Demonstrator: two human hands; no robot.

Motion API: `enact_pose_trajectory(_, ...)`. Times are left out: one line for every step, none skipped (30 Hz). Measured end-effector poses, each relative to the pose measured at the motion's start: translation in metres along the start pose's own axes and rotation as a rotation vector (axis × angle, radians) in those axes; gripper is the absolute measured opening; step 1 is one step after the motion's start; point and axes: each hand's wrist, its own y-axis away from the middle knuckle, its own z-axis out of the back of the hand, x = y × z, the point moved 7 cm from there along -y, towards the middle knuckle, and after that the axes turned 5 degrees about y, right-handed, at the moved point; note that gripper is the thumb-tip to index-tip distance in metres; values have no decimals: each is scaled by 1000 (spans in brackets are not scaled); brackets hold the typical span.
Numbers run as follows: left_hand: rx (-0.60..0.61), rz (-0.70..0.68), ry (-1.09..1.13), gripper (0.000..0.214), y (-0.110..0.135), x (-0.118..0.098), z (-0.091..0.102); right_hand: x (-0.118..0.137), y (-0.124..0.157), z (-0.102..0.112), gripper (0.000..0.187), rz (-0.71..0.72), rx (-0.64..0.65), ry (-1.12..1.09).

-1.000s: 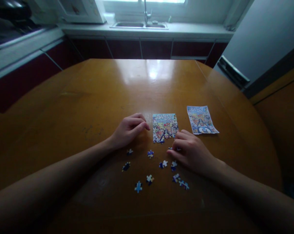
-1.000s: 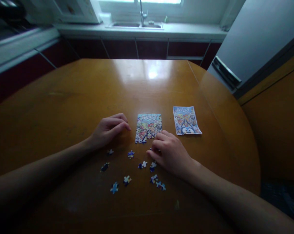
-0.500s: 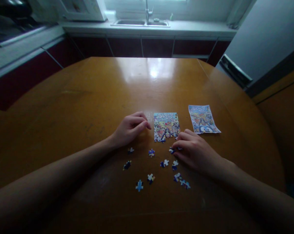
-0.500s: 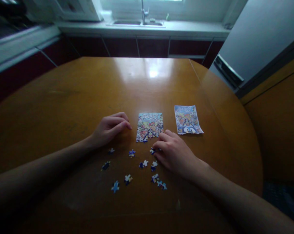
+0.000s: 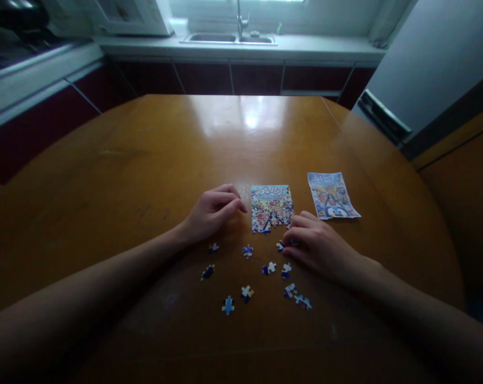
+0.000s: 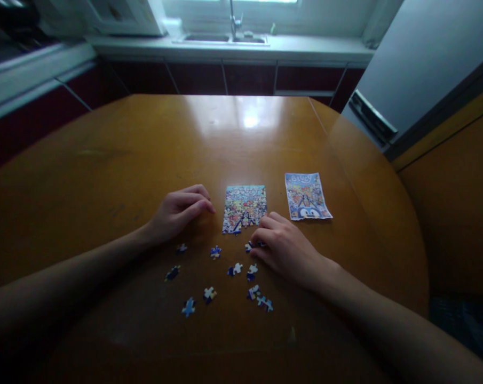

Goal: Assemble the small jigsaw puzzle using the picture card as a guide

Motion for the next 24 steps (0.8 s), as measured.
enact_pose_trajectory(-1, -2, 4, 28, 0, 0, 0, 0, 0, 0, 4, -3, 1, -9)
enact_pose_trajectory(-2, -4, 8, 28, 0, 0, 0, -1, 0, 0, 4, -6, 1, -15)
enact_pose_trajectory(-2, -5, 11, 28, 0, 0, 0, -1, 0, 0, 4, -9, 0, -17)
enact_pose_trajectory(-2, -7, 12, 28, 0, 0, 0, -1, 0, 0, 4, -9, -1, -17)
enact_pose_trajectory(-2, -8, 12, 28, 0, 1, 0, 0, 0, 0, 4, -8, -5, -14)
enact_pose_trajectory(-2, -9, 11, 28, 0, 1, 0, 0, 0, 0, 4, -7, -10, -9)
enact_pose_trajectory(-1, -10, 8, 28, 0, 1, 0, 0, 0, 0, 4, -5, -14, -2)
enact_pose_trajectory(-2, -10, 4, 27, 0, 0, 0, 0, 0, 0, 4, -3, -20, 7)
enact_pose_trajectory(-1, -10, 0, 27, 0, 0, 0, -1, -1, 0, 4, -1, -28, 18)
enact_pose_trajectory(-1, -11, -2, 28, 0, 0, 0, -1, -1, 0, 4, -1, -39, 30)
enact_pose_trajectory(1, -11, -3, 28, 0, 0, 0, -2, -1, 1, 5, -1, -53, 42)
enact_pose_trajectory(2, -11, -2, 28, 0, 0, 0, -3, -2, 2, 5, -4, -69, 55)
enact_pose_trajectory(3, -10, 0, 28, 0, 0, 0, -5, -2, 3, 5, -8, -87, 69)
enact_pose_trajectory(3, -10, 3, 29, 0, 0, 0, -7, -2, 4, 5, -16, -103, 81)
enact_pose_trajectory(2, -11, 5, 29, 0, 0, 0, -9, -3, 6, 4, -25, -116, 92)
enact_pose_trajectory(2, -10, 6, 29, 0, 0, 0, -11, -3, 6, 4, -35, -123, 102)
enact_pose_trajectory(2, -10, 6, 29, 0, 0, 0, -12, -3, 7, 3, -42, -127, 108)
enact_pose_trajectory(2, -10, 6, 28, 0, 0, 0, -14, -4, 7, 3, -48, -129, 114)
enact_pose_trajectory(2, -10, 6, 28, 0, 0, 0, -15, -4, 8, 4, -50, -132, 120)
enact_pose_trajectory(3, -10, 7, 28, 0, 0, 0, -16, -5, 8, 4, -51, -133, 127)
enact_pose_trajectory(4, -9, 8, 28, 0, 0, 0, -17, -5, 8, 5, -50, -135, 134)
enact_pose_trajectory(5, -10, 9, 28, -1, 0, 0, -17, -6, 8, 6, -47, -136, 143)
enact_pose_trajectory(5, -11, 10, 28, -1, 0, 0, -17, -7, 8, 6, -45, -137, 153)
enact_pose_trajectory(6, -11, 12, 27, -1, 0, 0, -18, -7, 7, 6, -44, -135, 163)
